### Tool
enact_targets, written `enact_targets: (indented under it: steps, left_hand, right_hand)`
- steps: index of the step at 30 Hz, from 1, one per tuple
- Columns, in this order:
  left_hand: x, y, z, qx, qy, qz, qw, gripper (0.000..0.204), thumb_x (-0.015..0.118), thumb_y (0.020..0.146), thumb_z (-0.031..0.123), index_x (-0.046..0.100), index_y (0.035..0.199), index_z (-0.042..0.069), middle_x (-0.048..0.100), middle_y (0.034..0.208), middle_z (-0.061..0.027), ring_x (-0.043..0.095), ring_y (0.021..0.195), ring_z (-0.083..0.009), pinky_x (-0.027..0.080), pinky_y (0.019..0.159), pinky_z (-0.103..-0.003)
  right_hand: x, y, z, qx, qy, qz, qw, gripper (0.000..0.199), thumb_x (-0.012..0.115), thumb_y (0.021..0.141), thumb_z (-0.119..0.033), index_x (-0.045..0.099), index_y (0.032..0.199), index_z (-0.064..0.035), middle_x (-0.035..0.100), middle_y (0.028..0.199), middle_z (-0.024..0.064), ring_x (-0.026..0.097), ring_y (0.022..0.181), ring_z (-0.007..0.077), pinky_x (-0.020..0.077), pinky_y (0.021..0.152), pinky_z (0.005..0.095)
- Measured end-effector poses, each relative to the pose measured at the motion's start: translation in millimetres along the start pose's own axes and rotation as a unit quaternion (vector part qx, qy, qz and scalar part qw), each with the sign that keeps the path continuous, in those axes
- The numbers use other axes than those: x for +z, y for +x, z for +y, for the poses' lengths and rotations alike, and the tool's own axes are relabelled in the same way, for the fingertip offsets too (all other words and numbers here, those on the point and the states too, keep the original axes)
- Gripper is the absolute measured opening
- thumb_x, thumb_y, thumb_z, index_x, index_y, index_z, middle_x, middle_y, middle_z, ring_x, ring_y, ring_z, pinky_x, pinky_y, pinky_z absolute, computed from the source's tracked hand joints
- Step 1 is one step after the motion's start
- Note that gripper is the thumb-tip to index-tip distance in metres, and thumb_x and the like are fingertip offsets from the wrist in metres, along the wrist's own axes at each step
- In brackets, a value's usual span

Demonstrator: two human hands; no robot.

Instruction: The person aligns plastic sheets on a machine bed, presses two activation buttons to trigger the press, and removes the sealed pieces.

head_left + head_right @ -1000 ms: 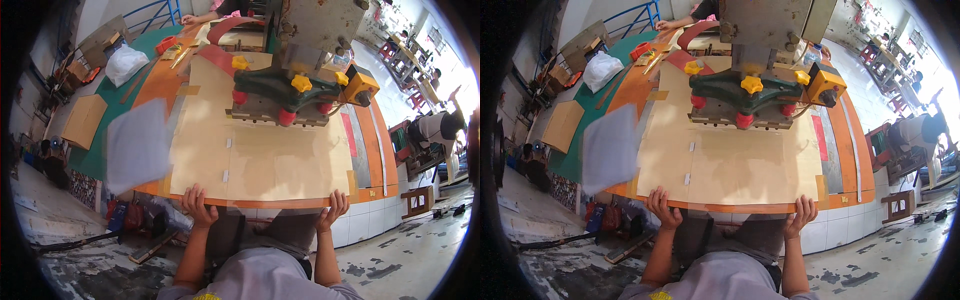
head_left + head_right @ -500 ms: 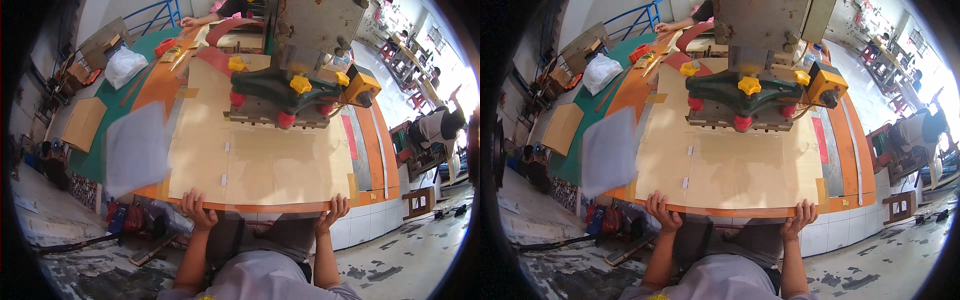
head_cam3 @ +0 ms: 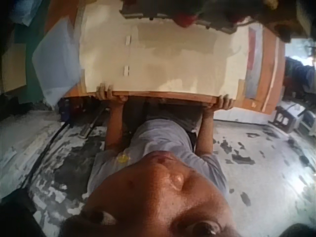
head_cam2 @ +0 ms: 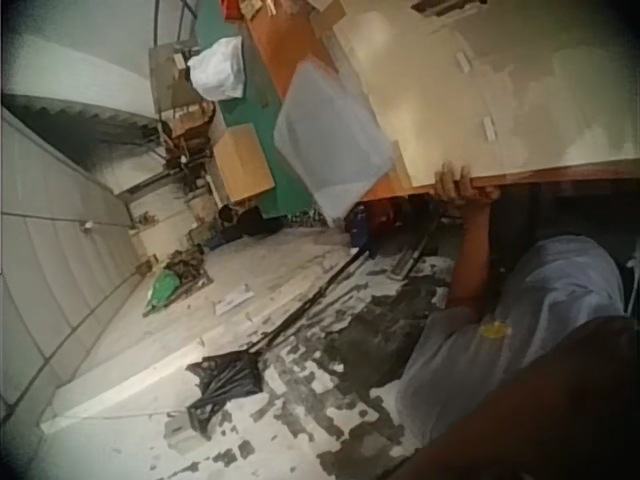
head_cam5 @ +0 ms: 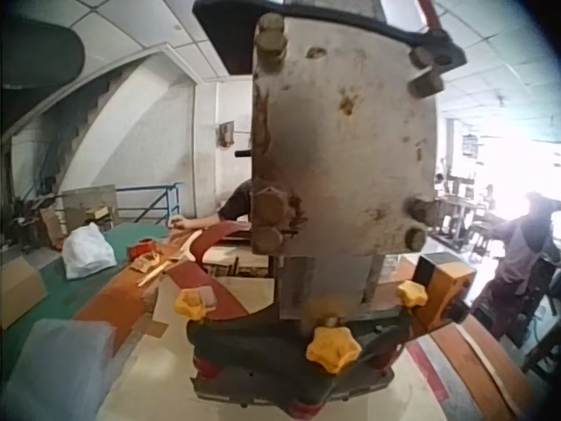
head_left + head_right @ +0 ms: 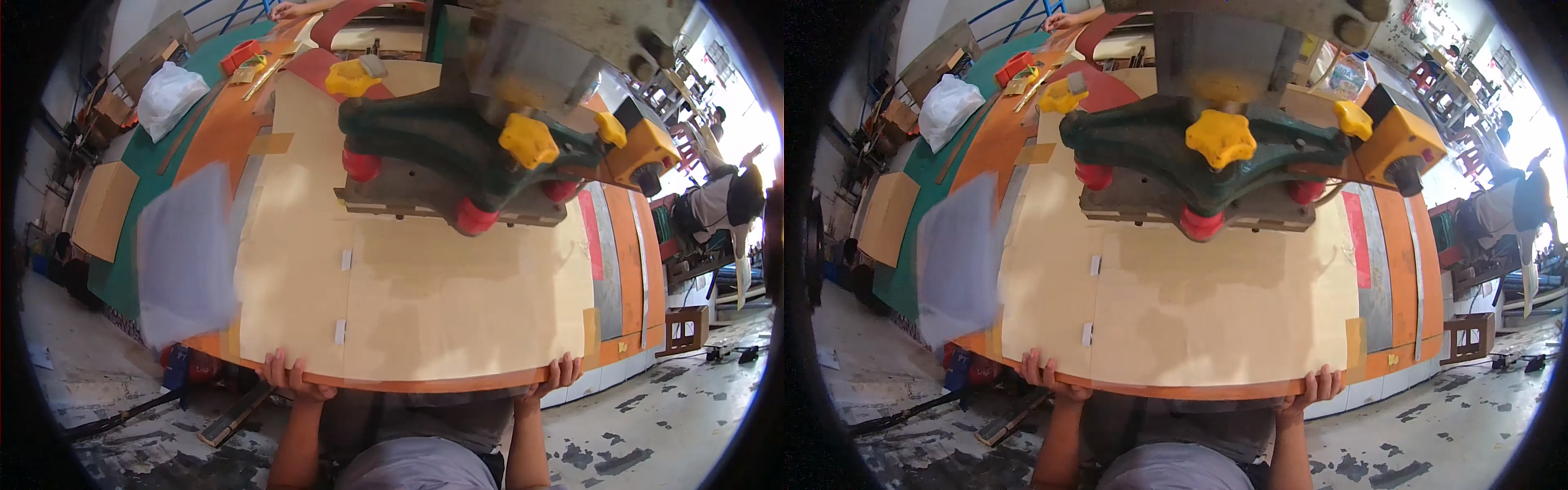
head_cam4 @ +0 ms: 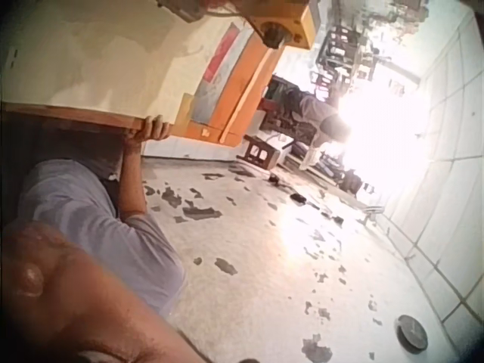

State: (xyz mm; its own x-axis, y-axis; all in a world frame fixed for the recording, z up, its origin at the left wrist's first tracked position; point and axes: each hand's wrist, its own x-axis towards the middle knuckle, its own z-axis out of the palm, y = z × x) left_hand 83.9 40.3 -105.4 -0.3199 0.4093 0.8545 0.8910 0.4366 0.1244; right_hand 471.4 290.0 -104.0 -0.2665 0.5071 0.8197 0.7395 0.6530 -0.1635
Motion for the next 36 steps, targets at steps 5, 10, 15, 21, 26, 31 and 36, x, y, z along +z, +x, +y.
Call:
enact_targets:
  steps: [5, 10, 15, 21, 26, 31, 36]
  left_hand:
    - [0.3, -0.9, -0.9, -0.003, 0.007, 0.018, 1.000, 0.058, 0.028, 0.104, 0.062, 0.050, 0.133, 0.018, 0.049, 0.147, -0.0180, 0.038, 0.147, -0.0360, 0.014, 0.129, -0.061]
    - [10.8, 1.0, -0.2, -0.011, 0.010, 0.047, 0.999, 0.061, 0.025, 0.103, 0.067, 0.052, 0.131, 0.020, 0.051, 0.143, -0.0146, 0.040, 0.145, -0.0336, 0.013, 0.130, -0.061]
    - [12.1, -1.3, 1.7, 0.019, 0.019, 0.070, 0.997, 0.066, 0.023, 0.102, 0.075, 0.054, 0.133, 0.025, 0.054, 0.139, -0.0101, 0.040, 0.143, -0.0306, 0.012, 0.130, -0.061]
    - [16.9, 5.9, 5.8, 0.045, 0.020, 0.099, 0.994, 0.066, 0.021, 0.104, 0.075, 0.054, 0.142, 0.032, 0.055, 0.139, -0.0038, 0.040, 0.143, -0.0269, 0.010, 0.132, -0.058]
    - [13.7, 7.0, 7.0, 0.053, 0.024, 0.092, 0.994, 0.061, 0.021, 0.107, 0.071, 0.054, 0.144, 0.034, 0.056, 0.136, -0.0004, 0.040, 0.143, -0.0240, 0.008, 0.133, -0.057]
    - [16.6, 4.4, 6.3, 0.060, 0.010, 0.090, 0.994, 0.058, 0.021, 0.108, 0.068, 0.055, 0.140, 0.034, 0.056, 0.132, 0.0013, 0.041, 0.142, -0.0228, 0.008, 0.133, -0.057]
    - [12.5, 1.8, 9.5, 0.036, 0.015, 0.060, 0.997, 0.056, 0.022, 0.107, 0.069, 0.057, 0.132, 0.033, 0.056, 0.131, 0.0012, 0.046, 0.133, -0.0212, 0.011, 0.132, -0.055]
  right_hand:
    - [5.9, 3.8, 4.7, -0.018, -0.026, 0.017, 0.999, 0.054, 0.023, 0.111, -0.057, 0.045, 0.143, -0.0192, 0.038, 0.156, 0.0112, 0.029, 0.153, 0.0378, 0.0229, 0.126, 0.0663]
    - [9.4, -0.4, 16.3, -0.025, -0.025, 0.038, 0.999, 0.060, 0.021, 0.111, -0.061, 0.048, 0.142, -0.0167, 0.042, 0.155, 0.0142, 0.031, 0.153, 0.0374, 0.0246, 0.126, 0.0658]
    - [2.7, 3.0, 29.0, -0.069, -0.018, 0.036, 0.997, 0.059, 0.033, 0.112, -0.058, 0.045, 0.146, -0.0118, 0.039, 0.158, 0.0167, 0.034, 0.153, 0.0372, 0.0272, 0.126, 0.0632]
    - [3.8, 16.7, 14.0, -0.063, -0.035, 0.022, 0.997, 0.059, 0.034, 0.112, -0.057, 0.044, 0.147, -0.0114, 0.037, 0.159, 0.0170, 0.034, 0.153, 0.0373, 0.0272, 0.127, 0.0628]
    - [2.9, 24.8, 2.9, -0.056, -0.045, 0.010, 0.997, 0.059, 0.035, 0.112, -0.057, 0.043, 0.148, -0.0110, 0.036, 0.161, 0.0173, 0.033, 0.154, 0.0374, 0.0272, 0.127, 0.0625]
    - [-4.5, 23.5, 0.4, -0.022, -0.037, -0.021, 0.999, 0.059, 0.036, 0.112, -0.055, 0.040, 0.149, -0.0103, 0.031, 0.163, 0.0171, 0.031, 0.155, 0.0379, 0.0267, 0.127, 0.0619]
    - [-4.2, 23.6, 1.1, -0.025, 0.001, -0.021, 0.999, 0.057, 0.034, 0.113, -0.052, 0.039, 0.151, -0.0104, 0.032, 0.163, 0.0172, 0.029, 0.156, 0.0376, 0.0246, 0.128, 0.0619]
